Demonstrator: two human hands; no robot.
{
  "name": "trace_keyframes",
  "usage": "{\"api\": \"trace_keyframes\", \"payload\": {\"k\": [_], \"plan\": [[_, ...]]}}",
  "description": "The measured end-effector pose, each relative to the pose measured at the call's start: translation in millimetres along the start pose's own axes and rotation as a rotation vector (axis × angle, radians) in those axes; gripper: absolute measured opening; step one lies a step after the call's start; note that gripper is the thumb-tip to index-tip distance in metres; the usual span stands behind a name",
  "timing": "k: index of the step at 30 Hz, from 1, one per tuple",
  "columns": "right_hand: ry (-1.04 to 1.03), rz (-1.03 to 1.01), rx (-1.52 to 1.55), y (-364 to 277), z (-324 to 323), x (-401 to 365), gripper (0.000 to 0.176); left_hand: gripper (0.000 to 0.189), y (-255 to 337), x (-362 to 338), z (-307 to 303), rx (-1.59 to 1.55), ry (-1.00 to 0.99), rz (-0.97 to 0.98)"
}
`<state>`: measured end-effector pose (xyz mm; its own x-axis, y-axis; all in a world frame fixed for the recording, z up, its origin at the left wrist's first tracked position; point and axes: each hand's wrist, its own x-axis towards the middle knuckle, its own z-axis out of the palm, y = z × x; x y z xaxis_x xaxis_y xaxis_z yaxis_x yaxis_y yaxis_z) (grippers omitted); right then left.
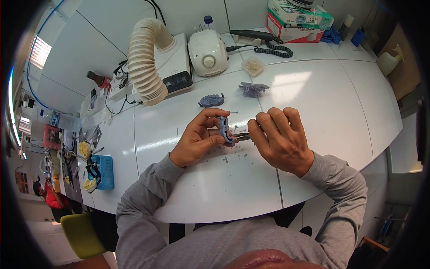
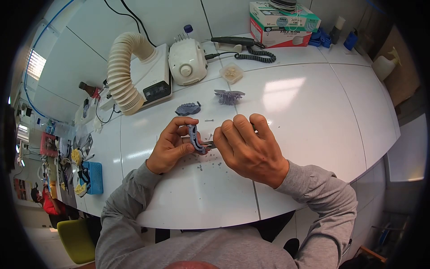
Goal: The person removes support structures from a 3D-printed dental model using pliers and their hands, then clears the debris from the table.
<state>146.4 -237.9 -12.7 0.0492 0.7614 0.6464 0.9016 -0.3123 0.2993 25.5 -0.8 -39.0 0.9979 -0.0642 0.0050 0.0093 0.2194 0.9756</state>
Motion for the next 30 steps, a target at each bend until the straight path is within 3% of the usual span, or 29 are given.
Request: {"api": "trace_keyframes", "payload": {"k": [2, 4, 7, 17, 20, 22, 23, 25, 27, 30], "plan": [[-0.007, -0.006, -0.012, -0.4, -0.4, -0.8, 0.011, 0.061, 1.6, 0.0, 1.1, 0.004, 0.006, -0.009], [-0.07, 0.004, 0.017, -1.3, -2.3, -2.5, 0.023, 0.062, 2.6, 0.3, 2.4, -0.018, 0.0, -0.005], [-0.01, -0.021, -0.041, -1.0, 1.5, -1.8, 0.012, 0.063, -0.8, 0.2, -0.8, 0.006, 0.002, -0.003], [0.043, -0.001, -0.095, -7.7, 3.0, -1.3, 0.014, 0.063, -2.0, -0.5, -0.3, -0.083, 0.053, -0.032], [-0.043, 0.07, 0.11, 3.0, -7.7, 4.5, 0.022, 0.06, -10.7, -2.5, -4.7, 0.036, 0.049, 0.056], [-0.344, 0.429, 0.56, 15.2, -20.2, 5.0, 0.037, 0.058, -8.9, -4.4, 2.3, -0.032, 0.103, 0.098], [-0.341, 0.426, 0.556, 19.7, -18.6, 1.4, 0.037, 0.058, -9.4, -4.8, 5.5, -0.031, 0.102, 0.103], [-0.312, 0.673, 0.834, 25.7, -14.5, -8.6, 0.048, 0.057, -10.2, -6.8, 12.5, 0.045, 0.173, 0.218], [-0.288, 0.668, 0.817, 34.2, -8.5, -11.4, 0.05, 0.059, -11.0, -5.1, 11.4, 0.173, 0.229, 0.303], [-0.038, 0.594, 0.721, 39.4, 8.3, -18.6, 0.05, 0.062, -0.7, -3.9, 3.1, 0.473, 0.305, 0.403]]}}
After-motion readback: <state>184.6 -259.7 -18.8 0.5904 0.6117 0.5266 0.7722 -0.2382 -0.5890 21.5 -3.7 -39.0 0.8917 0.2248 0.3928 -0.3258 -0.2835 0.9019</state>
